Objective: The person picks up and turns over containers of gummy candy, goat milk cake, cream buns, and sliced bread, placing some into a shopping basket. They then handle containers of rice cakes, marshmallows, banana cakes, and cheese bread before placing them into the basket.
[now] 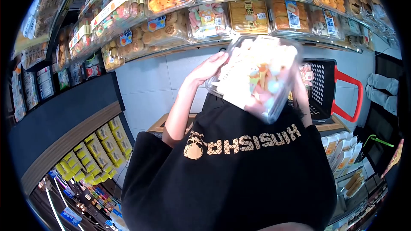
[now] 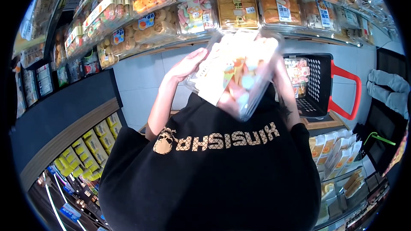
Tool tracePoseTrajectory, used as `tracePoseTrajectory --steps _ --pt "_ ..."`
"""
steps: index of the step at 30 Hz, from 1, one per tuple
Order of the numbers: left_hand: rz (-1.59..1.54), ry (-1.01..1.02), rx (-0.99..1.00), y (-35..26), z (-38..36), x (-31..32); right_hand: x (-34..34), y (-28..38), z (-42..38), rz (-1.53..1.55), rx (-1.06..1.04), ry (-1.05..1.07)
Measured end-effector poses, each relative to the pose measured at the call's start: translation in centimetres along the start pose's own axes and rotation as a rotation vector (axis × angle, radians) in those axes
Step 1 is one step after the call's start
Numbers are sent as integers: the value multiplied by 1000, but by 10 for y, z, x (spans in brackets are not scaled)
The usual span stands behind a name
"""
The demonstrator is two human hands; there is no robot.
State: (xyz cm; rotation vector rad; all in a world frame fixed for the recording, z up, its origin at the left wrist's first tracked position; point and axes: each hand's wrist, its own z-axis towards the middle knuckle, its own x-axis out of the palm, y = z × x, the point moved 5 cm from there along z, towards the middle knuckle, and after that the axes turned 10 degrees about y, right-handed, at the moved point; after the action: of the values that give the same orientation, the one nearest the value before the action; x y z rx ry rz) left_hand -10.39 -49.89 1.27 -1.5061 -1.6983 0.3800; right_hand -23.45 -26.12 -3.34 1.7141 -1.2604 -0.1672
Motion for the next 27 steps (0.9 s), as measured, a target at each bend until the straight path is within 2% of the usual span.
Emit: tracePoseTrajectory --steps 1,4,7,10,11,12,13,14,15,18,19,22,23,26,27 --pt "59 -68 -49 -2 -9 -11 29 6 -13 133 88 -78" --pt "-77 -337 -98 23 -18 -66 56 -29 10 588 267 350" --pt "0 -485 -105 35 -17 -121 85 -29 39 227 313 375" --pt "97 -528 -84 27 -11 -156 117 -21 72 -178 334 386" --pt "184 -537 -3 27 -8 -169 115 -30 94 -85 303 388" --pt "53 -536 56 22 -7 -174 109 -47 119 8 270 387" --pt "-77 -533 116 15 -4 -176 103 -57 142 240 272 334" --pt "-205 -528 175 11 -1 -181 103 -57 157 326 250 292" --pt "-396 -425 251 15 8 -191 104 -61 169 336 249 245" --pt "-551 -446 263 47 23 -214 119 -67 189 366 246 148" --pt "-669 -458 204 55 24 -211 117 -74 199 318 155 152" --pt "-789 -441 130 73 30 -201 96 -117 228 135 151 -101" --pt "-810 -423 87 84 35 -203 99 -117 230 -35 162 -9" --pt "-896 -393 36 96 39 -210 91 -127 219 -411 143 -632" --pt "-932 -403 62 96 38 -214 94 -130 222 -349 98 -591"
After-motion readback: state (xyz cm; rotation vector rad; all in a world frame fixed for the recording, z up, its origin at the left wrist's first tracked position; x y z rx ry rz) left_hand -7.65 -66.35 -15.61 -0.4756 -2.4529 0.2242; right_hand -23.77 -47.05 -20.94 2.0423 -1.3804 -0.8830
